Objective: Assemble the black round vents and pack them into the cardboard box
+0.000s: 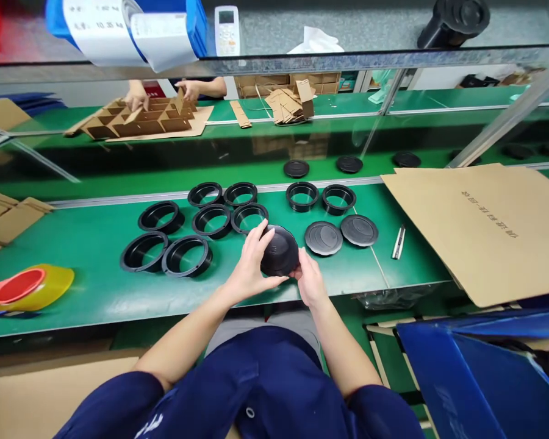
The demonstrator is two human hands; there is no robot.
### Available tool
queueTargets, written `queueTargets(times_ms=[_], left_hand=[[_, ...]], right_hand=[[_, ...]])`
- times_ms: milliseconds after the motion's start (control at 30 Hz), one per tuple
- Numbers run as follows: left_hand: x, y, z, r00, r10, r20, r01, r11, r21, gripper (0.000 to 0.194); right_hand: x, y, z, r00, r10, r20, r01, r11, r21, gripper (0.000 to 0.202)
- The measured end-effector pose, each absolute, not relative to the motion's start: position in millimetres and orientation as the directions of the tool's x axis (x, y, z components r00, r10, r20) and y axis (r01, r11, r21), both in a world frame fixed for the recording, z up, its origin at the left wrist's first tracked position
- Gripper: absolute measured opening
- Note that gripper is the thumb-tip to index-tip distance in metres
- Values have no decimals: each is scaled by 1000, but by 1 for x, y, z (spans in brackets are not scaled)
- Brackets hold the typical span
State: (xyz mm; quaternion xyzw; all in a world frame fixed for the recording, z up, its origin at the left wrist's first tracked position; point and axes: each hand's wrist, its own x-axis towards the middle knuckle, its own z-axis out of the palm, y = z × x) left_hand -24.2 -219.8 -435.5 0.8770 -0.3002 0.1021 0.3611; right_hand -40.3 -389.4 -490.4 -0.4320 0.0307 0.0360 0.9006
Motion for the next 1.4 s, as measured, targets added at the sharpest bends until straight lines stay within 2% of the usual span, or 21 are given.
queueTargets(times_ms=[67,167,233,267,300,367,433,500,567,633,700,800,867,1033,1233,1333,1400], left_hand=[[-30,-217,-439,798,-444,407,-599,-509,618,100],[-35,-212,-441,854,-330,403,-502,-316,805,109],[-37,-208,-441,929,-156,336,-347,-49,936,106],[-37,-207,-440,965,-95,245,-232,131,964,100],[-37,-206,-440,988,-87,125,-92,315,945,92],[-37,-204,-438,974,-206,-97,203,596,777,80],[-34,-201,-436,922,-327,-207,385,724,573,74],[-29,-197,-433,911,-328,-252,409,797,445,65],[-21,-190,-431,909,-295,-296,394,840,373,58],[-14,-182,-430,895,-287,-343,400,855,329,55],[-10,-176,-430,877,-295,-379,422,851,312,55],[-7,-172,-430,883,-253,-396,397,852,341,52],[-7,-171,-431,893,-213,-396,372,845,384,49],[-5,-173,-435,868,-224,-444,428,791,437,46],[-1,-180,-432,828,-275,-489,488,784,385,49],[0,-185,-429,810,-300,-504,518,768,377,50],[-1,-188,-427,805,-305,-510,529,758,382,49]], right_hand=[[-49,-386,-489,997,32,-63,-69,632,-772,53],[-58,-384,-484,996,-20,-93,-61,615,-786,53],[-62,-383,-482,988,-38,-146,-91,626,-775,55],[-64,-381,-481,985,-28,-168,-112,633,-766,57],[-65,-378,-481,983,-4,-183,-139,635,-760,60],[-65,-368,-484,978,61,-200,-196,608,-769,66],[-63,-357,-487,973,102,-209,-231,518,-823,69],[-57,-349,-488,985,51,-162,-170,339,-925,66],[-47,-346,-486,994,-104,32,38,57,-998,60],[-33,-346,-482,930,-157,333,288,-251,-924,55],[-20,-346,-476,839,-29,544,476,-447,-758,54],[-5,-342,-473,783,171,599,580,-550,-601,59],[0,-339,-475,800,207,563,566,-570,-595,65],[5,-339,-478,862,260,434,505,-492,-709,76],[2,-351,-467,921,163,353,385,-256,-887,76],[1,-355,-466,940,106,323,338,-203,-919,76],[1,-357,-468,939,122,323,342,-202,-918,77]])
